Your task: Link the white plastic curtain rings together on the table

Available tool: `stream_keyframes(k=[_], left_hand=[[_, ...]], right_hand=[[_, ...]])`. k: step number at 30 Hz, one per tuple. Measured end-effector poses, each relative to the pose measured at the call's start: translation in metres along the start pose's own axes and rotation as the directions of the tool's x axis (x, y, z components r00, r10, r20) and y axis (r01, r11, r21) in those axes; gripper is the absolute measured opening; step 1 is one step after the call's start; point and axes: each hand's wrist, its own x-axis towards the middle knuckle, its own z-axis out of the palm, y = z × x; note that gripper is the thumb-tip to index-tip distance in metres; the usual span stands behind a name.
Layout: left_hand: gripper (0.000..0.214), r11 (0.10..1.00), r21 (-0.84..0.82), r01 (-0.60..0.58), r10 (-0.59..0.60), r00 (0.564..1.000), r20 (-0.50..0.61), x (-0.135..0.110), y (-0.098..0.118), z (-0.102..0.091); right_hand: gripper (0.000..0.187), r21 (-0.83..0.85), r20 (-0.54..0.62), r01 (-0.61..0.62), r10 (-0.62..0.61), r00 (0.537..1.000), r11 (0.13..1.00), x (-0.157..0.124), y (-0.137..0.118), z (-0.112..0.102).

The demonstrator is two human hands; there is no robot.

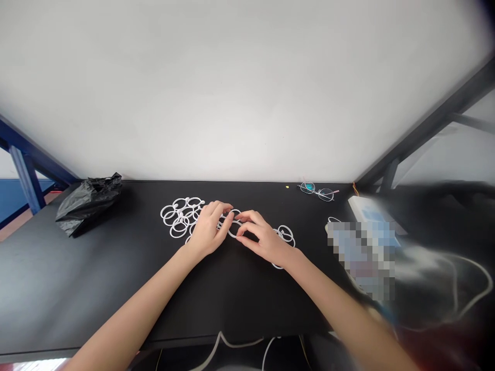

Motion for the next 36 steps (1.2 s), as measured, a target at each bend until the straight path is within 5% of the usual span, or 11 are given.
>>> stream_keyframes(k=[3,7,10,14,17,20,23,25,30,36], left_hand=[[0.027,0.957,-0.228,0.178,-0.149,0.979,0.139,-0.001,0.009,0.002],[0.034,0.653,-0.592,0.472,-0.31,0.88,0.36,0.003,0.012,0.005],[0.037,0.472,-0.694,0.544,-0.337,0.838,0.429,0.006,0.009,0.005],[0.037,0.388,-0.726,0.568,-0.352,0.819,0.453,0.008,0.006,0.005],[0.037,0.454,-0.697,0.555,-0.36,0.83,0.427,0.007,0.011,0.006],[0.04,0.628,-0.614,0.477,-0.34,0.879,0.335,0.002,0.018,0.008],[0.037,0.877,-0.41,0.251,-0.187,0.964,0.191,-0.004,0.021,0.009],[0.038,0.958,-0.271,0.09,-0.056,0.99,0.129,-0.007,0.02,0.009],[0.044,0.974,-0.225,-0.016,0.034,0.996,0.078,-0.011,0.012,0.008],[0.047,0.977,-0.212,-0.028,0.05,0.994,0.096,-0.011,0.011,0.006]], right_hand=[[0.007,0.093,-0.062,0.036,-0.031,0.998,0.995,0.0,-0.003,0.001],[0.004,0.155,-0.114,0.037,-0.019,0.993,0.987,-0.001,0.001,0.005],[0.018,0.257,-0.191,0.036,0.014,0.981,0.966,-0.001,0.007,0.009],[0.014,0.341,-0.286,-0.003,0.107,0.952,0.94,0.0,0.013,0.01],[0.011,0.381,-0.297,-0.041,0.165,0.941,0.924,0.001,0.014,0.01],[0.015,0.432,-0.297,-0.076,0.222,0.929,0.898,0.001,0.013,0.015],[0.015,0.419,-0.31,-0.078,0.223,0.924,0.905,0.0,0.009,0.018],[0.013,0.379,-0.305,-0.064,0.19,0.933,0.923,-0.001,0.007,0.018],[0.013,0.377,-0.24,-0.021,0.12,0.963,0.926,-0.001,0.004,0.015],[0.016,0.542,-0.161,-0.108,0.229,0.96,0.833,0.0,0.003,0.016]])
